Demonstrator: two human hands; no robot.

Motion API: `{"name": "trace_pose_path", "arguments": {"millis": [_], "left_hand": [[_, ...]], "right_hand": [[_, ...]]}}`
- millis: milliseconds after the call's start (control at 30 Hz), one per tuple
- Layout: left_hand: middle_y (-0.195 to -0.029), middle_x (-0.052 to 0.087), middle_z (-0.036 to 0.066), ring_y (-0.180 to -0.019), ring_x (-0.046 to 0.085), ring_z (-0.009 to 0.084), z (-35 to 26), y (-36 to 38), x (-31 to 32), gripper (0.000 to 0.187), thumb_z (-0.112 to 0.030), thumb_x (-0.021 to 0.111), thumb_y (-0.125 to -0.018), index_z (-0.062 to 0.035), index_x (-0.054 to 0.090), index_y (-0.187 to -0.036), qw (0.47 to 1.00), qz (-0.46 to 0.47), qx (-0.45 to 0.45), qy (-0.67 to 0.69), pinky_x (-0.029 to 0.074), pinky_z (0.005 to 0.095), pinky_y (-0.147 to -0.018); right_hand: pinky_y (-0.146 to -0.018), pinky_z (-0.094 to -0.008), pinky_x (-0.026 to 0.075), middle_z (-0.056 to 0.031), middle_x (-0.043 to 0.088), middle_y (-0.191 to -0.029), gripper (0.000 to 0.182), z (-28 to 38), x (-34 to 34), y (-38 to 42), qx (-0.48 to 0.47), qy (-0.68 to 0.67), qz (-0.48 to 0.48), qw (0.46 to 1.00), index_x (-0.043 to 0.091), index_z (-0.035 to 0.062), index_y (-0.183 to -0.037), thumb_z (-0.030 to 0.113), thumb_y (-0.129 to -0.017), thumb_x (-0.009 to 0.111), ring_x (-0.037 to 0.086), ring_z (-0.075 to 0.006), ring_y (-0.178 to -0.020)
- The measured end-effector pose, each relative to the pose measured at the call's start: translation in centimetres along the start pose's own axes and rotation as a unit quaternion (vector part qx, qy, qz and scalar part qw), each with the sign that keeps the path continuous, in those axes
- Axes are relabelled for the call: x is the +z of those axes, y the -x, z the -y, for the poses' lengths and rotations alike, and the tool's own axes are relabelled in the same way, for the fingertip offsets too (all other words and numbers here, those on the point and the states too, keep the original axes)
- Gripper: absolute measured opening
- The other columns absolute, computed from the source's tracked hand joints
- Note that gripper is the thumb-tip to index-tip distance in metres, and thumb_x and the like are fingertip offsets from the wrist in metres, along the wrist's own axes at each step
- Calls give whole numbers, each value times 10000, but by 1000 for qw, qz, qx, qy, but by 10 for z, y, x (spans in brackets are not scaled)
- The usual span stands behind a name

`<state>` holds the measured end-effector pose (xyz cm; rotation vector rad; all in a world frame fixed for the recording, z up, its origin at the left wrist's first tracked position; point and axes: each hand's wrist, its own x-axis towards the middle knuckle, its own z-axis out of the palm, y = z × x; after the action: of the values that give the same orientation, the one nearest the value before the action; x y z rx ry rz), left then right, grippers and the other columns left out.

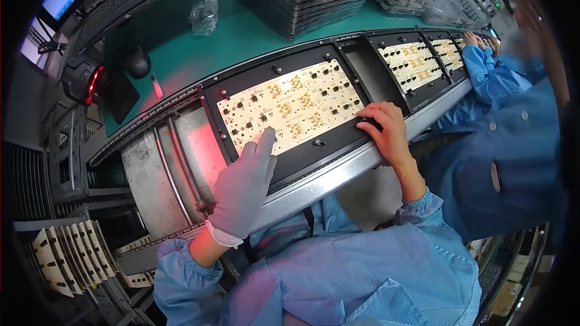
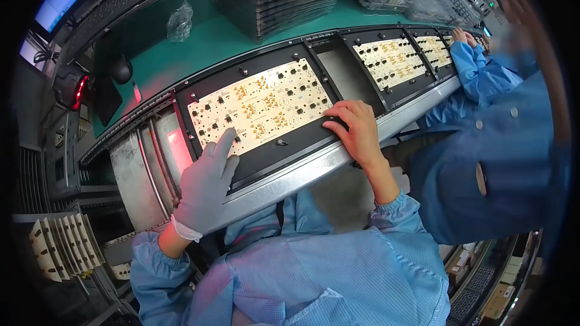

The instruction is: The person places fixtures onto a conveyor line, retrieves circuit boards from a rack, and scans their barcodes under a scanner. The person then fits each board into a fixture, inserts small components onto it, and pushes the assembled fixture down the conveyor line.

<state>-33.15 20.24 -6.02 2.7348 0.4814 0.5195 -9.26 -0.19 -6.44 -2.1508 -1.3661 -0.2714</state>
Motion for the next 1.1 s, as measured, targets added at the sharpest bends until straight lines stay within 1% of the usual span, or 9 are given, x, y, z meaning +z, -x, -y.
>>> {"name": "trace_pose_path", "arguments": {"millis": [67,133,333,400,533,667,733,800,1100], "left_hand": [[-879,556,49,-557,611,221,5,2,5,431,-185,581,-892,-159,478,-1309,1000,9,15,-19,480,325,-457],[-879,556,46,-551,611,219,5,3,8,432,-175,580,-888,-161,479,-1308,999,19,28,-37,483,324,-455],[-895,566,50,-563,613,224,0,-1,2,407,-155,580,-888,-173,506,-1288,999,5,41,-16,486,331,-458],[-952,577,125,-746,618,318,-4,-1,-5,348,-99,559,-919,-124,528,-1265,996,52,-9,70,488,409,-605],[-953,585,136,-796,614,320,-6,0,-10,325,-113,553,-929,-116,541,-1254,995,89,-34,41,487,410,-638],[-951,588,135,-784,614,319,-3,1,-4,317,-116,550,-930,-121,550,-1247,995,66,-33,68,492,407,-641],[-889,585,68,-573,595,268,1,2,2,399,-163,605,-903,-195,520,-1291,999,0,12,43,485,374,-489],[-897,588,68,-577,598,270,-1,1,1,405,-158,608,-900,-196,518,-1294,999,5,7,40,488,376,-492],[-894,583,113,-683,613,312,-1,1,-4,376,-86,601,-893,-137,565,-1264,994,-5,0,107,493,390,-569]], "right_hand": [[-830,-349,407,-45,639,-936,179,-3,0,-1,-2,34,3,999,700,103,-900,134,-734,759,574,-237,-899],[-796,-347,405,-32,634,-899,142,-7,0,-5,-64,57,5,996,677,107,-844,137,-731,756,571,-234,-864],[-719,-351,375,-14,610,-847,110,-8,4,-12,-41,37,12,998,638,123,-760,181,-757,731,552,-229,-816],[-765,-351,375,-17,614,-864,113,-11,1,-14,-71,23,27,997,635,122,-783,178,-763,731,552,-225,-837],[-830,-347,367,-13,620,-902,150,-17,-1,-16,-64,16,63,996,633,130,-821,223,-778,742,548,-209,-872],[-814,-329,361,-6,590,-875,232,-5,-3,-26,-52,4,61,997,621,137,-814,288,-742,781,527,-202,-871],[-796,-323,357,-2,569,-852,253,0,1,-30,-37,8,68,997,614,139,-812,301,-731,790,516,-201,-855],[-747,-318,346,3,513,-795,311,-1,3,-32,-42,15,60,997,588,148,-797,343,-697,808,487,-203,-811],[-688,-365,351,-19,528,-778,357,-7,5,-49,-41,29,105,993,559,150,-728,356,-618,829,500,-258,-778]]}}
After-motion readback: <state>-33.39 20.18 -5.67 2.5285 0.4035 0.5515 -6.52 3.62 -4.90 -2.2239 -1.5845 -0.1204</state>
